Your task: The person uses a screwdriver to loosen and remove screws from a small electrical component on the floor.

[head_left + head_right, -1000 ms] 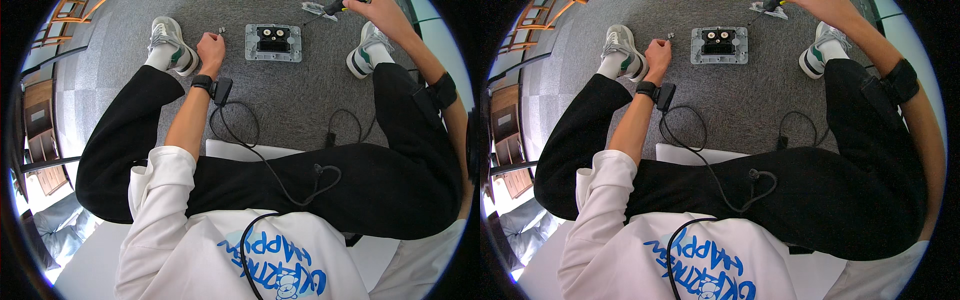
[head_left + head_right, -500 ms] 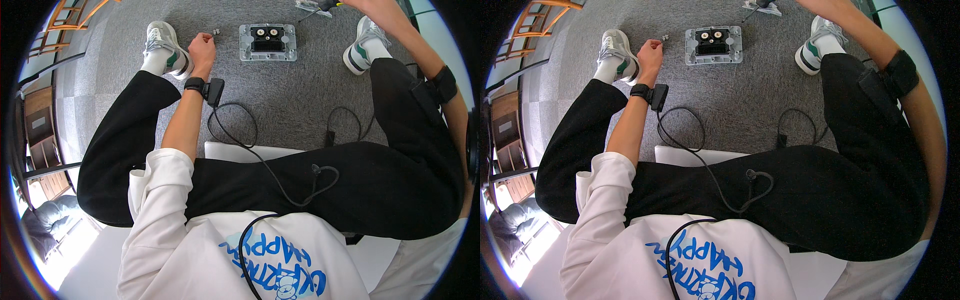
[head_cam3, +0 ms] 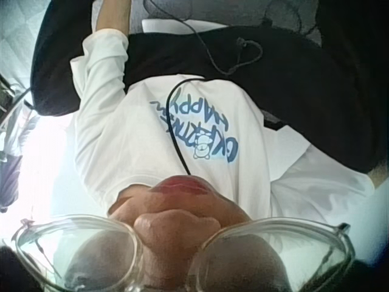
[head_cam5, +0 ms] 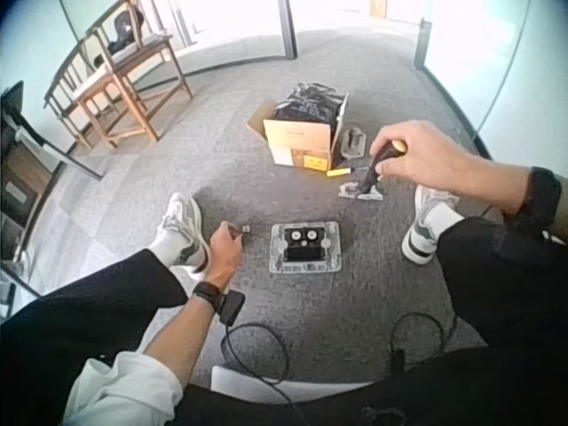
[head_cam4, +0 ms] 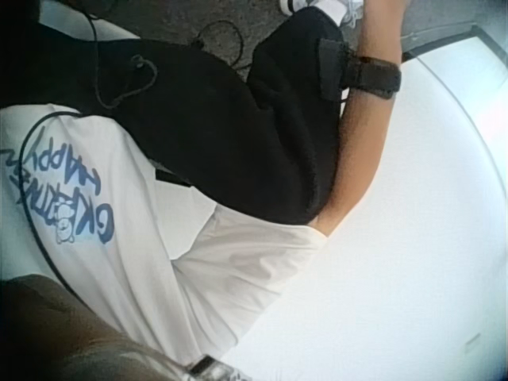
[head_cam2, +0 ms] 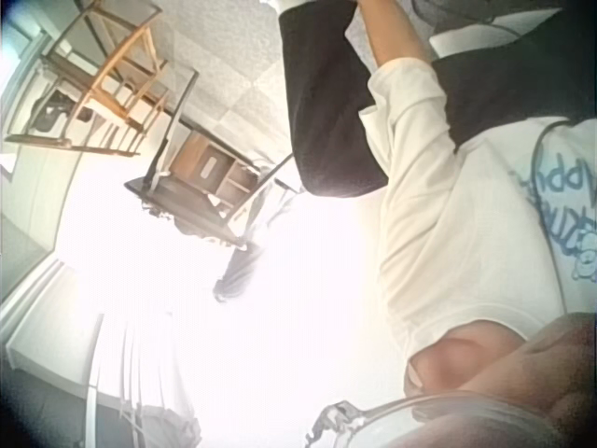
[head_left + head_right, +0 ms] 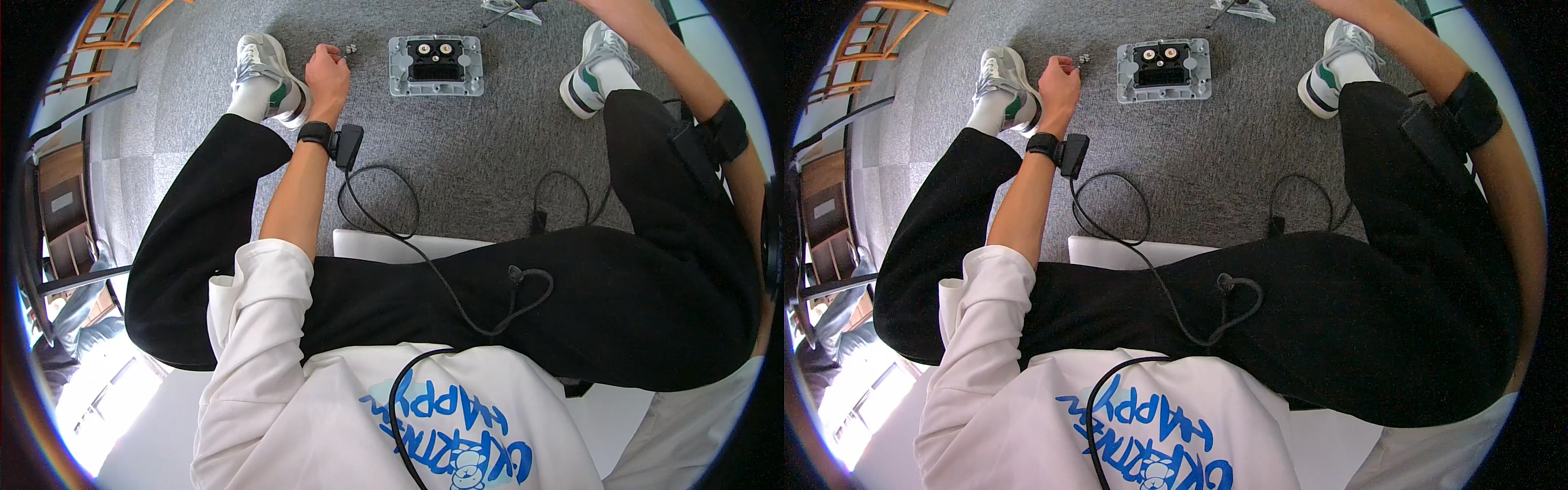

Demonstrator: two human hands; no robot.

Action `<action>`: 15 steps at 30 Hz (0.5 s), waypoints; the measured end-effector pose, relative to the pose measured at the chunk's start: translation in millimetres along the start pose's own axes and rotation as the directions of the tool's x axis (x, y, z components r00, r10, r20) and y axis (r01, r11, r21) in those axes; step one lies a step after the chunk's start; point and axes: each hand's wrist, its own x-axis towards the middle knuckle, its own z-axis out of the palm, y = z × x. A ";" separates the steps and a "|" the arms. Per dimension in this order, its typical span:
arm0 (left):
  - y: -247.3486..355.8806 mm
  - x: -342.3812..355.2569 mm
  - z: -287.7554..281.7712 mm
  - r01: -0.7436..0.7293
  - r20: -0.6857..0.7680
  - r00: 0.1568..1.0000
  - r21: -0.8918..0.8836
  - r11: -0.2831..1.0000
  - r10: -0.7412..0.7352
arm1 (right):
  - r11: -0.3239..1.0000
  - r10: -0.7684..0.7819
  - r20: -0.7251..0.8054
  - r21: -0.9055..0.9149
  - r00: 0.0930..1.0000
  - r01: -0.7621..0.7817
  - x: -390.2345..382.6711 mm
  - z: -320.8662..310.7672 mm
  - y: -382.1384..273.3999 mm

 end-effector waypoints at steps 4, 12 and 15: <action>-3.6 1.3 -0.9 -0.018 -0.003 1.000 -0.047 0.999 0.018 | 1.000 -0.003 -0.008 -0.017 1.000 0.003 0.2 -0.9 -1.2; -10.9 5.6 4.2 -0.110 -0.037 0.993 -0.048 0.993 0.108 | 1.000 0.020 -0.018 0.001 1.000 -0.020 -5.0 -3.6 -6.4; -2.5 4.8 6.7 -0.113 -0.024 0.993 -0.039 0.993 0.112 | 1.000 0.022 -0.016 0.003 1.000 -0.022 -4.6 -4.1 2.4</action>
